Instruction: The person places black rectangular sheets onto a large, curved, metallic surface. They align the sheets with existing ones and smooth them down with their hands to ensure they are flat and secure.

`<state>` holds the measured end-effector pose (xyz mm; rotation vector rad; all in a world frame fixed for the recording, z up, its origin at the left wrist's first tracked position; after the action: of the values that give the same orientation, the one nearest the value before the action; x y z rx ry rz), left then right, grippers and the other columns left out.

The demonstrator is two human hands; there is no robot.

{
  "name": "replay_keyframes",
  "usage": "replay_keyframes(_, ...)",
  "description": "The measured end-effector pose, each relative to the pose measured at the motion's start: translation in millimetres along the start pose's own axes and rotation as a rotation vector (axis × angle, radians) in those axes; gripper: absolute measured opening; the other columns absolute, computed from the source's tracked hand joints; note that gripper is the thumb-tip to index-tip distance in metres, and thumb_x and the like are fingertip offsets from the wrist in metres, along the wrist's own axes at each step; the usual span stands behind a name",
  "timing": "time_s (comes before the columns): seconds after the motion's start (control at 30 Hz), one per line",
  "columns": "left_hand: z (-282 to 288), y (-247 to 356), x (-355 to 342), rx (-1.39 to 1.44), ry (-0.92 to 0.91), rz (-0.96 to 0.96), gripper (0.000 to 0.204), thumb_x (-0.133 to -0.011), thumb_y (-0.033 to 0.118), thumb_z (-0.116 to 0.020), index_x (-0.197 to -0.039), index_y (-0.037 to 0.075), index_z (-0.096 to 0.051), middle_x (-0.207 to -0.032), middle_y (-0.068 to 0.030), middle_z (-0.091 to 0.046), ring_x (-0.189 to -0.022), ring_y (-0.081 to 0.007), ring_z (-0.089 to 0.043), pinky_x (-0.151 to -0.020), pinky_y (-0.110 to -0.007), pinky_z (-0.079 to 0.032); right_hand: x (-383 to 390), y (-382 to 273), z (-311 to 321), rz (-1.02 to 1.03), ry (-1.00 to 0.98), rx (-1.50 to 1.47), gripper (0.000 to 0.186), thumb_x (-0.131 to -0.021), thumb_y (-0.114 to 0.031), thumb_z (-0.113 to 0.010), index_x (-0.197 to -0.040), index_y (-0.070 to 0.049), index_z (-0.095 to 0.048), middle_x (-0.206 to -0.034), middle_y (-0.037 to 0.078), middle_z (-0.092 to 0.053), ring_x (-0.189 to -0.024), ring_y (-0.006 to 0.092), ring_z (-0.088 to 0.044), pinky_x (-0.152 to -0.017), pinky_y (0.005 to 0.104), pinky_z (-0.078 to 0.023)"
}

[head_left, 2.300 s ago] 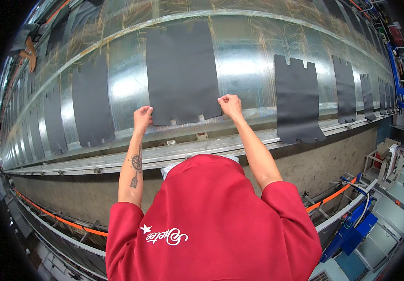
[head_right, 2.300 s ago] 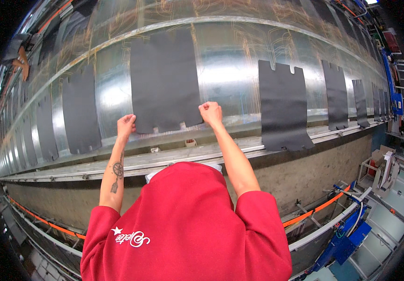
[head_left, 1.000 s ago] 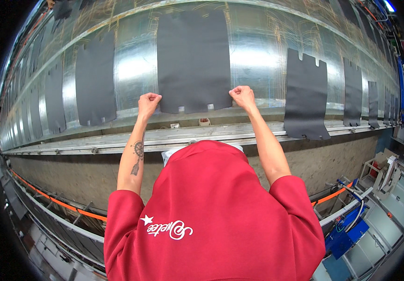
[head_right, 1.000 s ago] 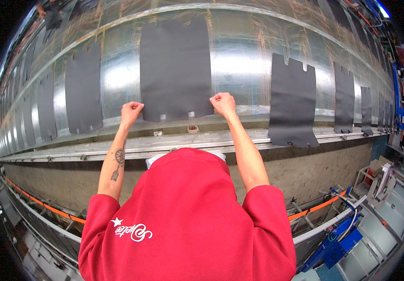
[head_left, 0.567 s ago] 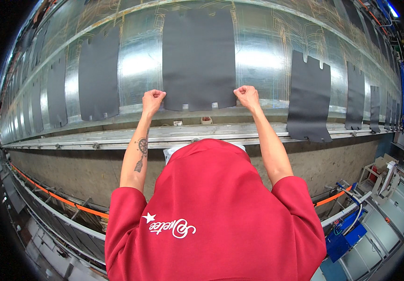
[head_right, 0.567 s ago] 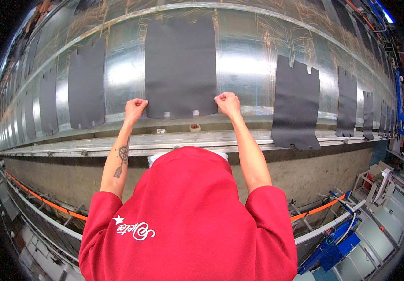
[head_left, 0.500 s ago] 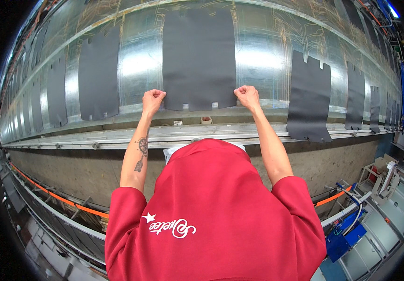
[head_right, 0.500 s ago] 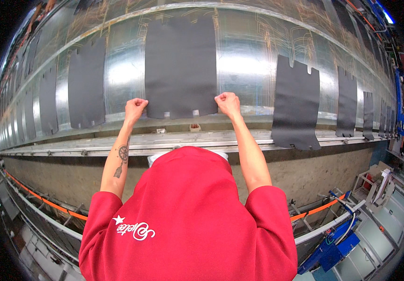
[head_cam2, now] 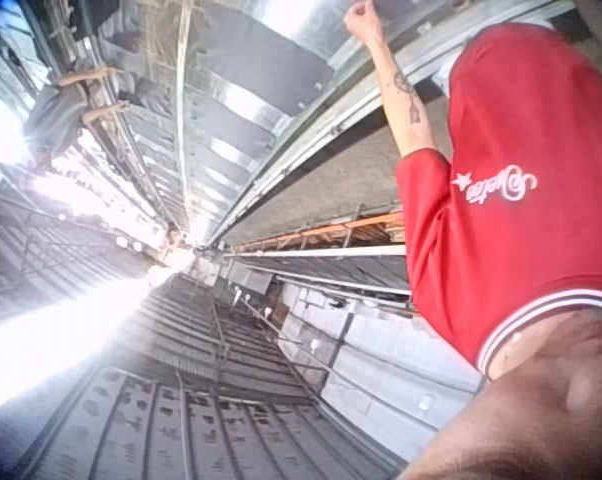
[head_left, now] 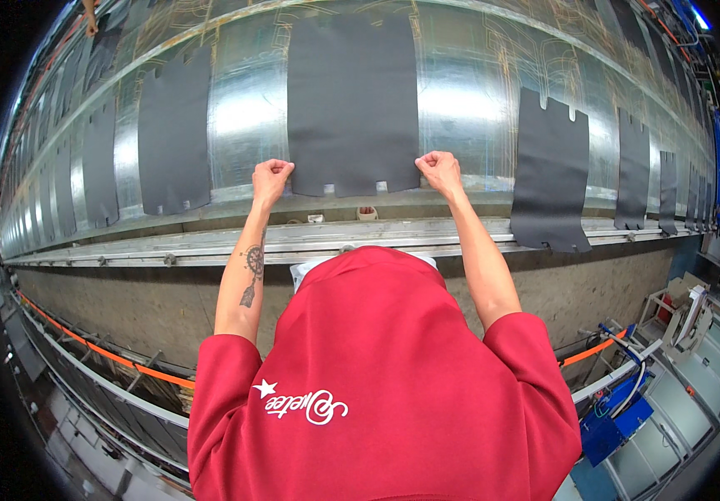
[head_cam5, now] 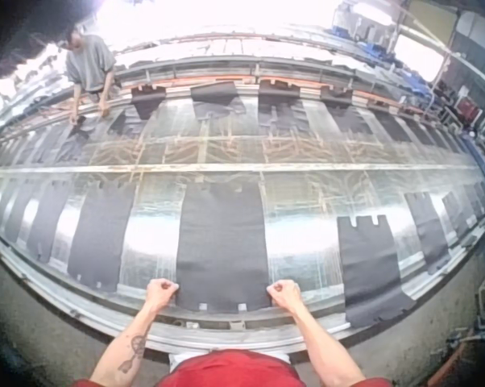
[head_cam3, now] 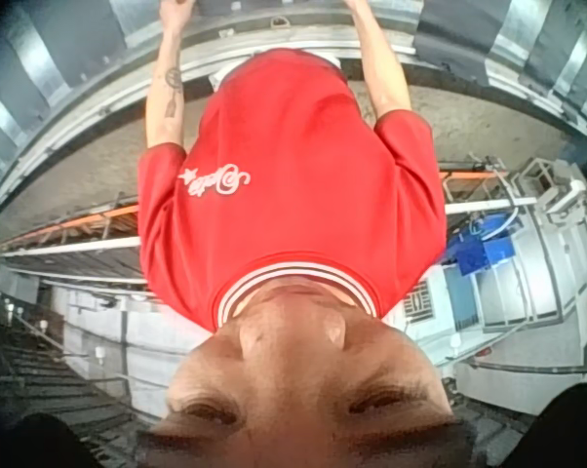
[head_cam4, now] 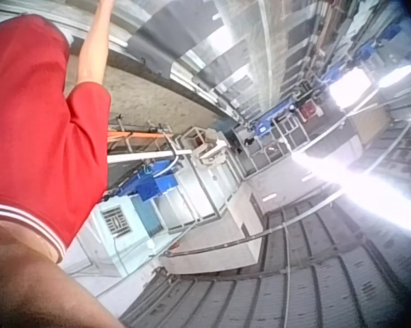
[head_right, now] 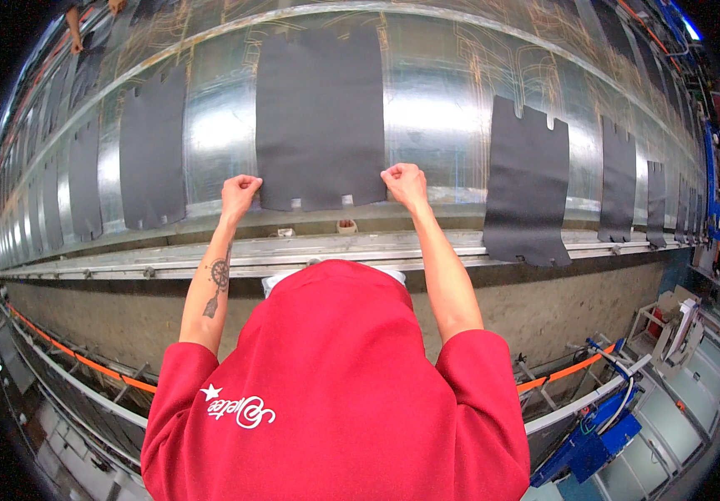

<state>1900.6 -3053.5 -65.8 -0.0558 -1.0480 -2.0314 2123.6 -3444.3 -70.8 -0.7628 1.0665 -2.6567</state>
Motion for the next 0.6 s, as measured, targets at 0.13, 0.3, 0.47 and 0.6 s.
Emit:
replay_keyframes(0.13, -0.8, 0.1, -0.2, 0.005, -0.004, 0.015, 0.027, -0.083, 0.028, -0.078, -0.091, 0.003, -0.077, -0.079, -0.0068, -0.074, -0.071, -0.013, -0.067, -0.067, -0.029, -0.053, 0.9, 1.3, -0.5, -0.008, -0.005, -0.017, 0.028, -0.082, -0.031, -0.075, -0.089, -0.004, -0.076, -0.079, 0.009, -0.075, -0.074, 0.0195, -0.071, -0.073, 0.033, -0.055)
replay_keyframes(0.3, -1.2, -2.8, -0.4, 0.021, -0.004, 0.024, 0.027, -0.082, 0.029, -0.079, -0.091, 0.003, -0.077, -0.078, -0.0076, -0.075, -0.07, -0.0144, -0.068, -0.068, -0.03, -0.053, 1.4, 0.9, -0.5, 0.015, 0.005, -0.008, 0.028, -0.082, -0.031, -0.075, -0.09, -0.004, -0.076, -0.079, 0.009, -0.075, -0.074, 0.0195, -0.072, -0.073, 0.0328, -0.055)
replay_keyframes(0.47, -1.6, -2.7, -3.1, 0.007, 0.007, 0.007, 0.028, -0.082, 0.029, -0.079, -0.091, 0.002, -0.077, -0.079, -0.0075, -0.075, -0.071, -0.0146, -0.069, -0.069, -0.031, -0.053, 0.5, 3.1, -1.7, 0.005, -0.001, -0.032, 0.027, -0.081, -0.031, -0.075, -0.089, -0.005, -0.077, -0.079, 0.009, -0.075, -0.073, 0.0192, -0.071, -0.072, 0.033, -0.055)
replay_keyframes(0.6, -0.3, 1.4, -0.5, -0.025, 0.004, 0.027, 0.032, -0.081, 0.031, -0.079, -0.09, 0.001, -0.077, -0.079, -0.0086, -0.075, -0.073, -0.0162, -0.069, -0.07, -0.032, -0.054, -3.2, 4.6, -2.2, -0.03, -0.031, 0.006, 0.03, -0.08, -0.036, -0.074, -0.089, -0.009, -0.078, -0.085, 0.013, -0.076, -0.084, 0.0273, -0.074, -0.079, 0.0381, -0.057)
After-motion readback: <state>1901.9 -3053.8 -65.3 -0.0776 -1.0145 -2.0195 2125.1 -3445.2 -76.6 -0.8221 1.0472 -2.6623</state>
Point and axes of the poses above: each hand's wrist, its own x-axis away from the middle knuckle, its own z-axis out of the back of the hand, y = z × x, the point moved 9 cm from there along -x, towards the middle knuckle
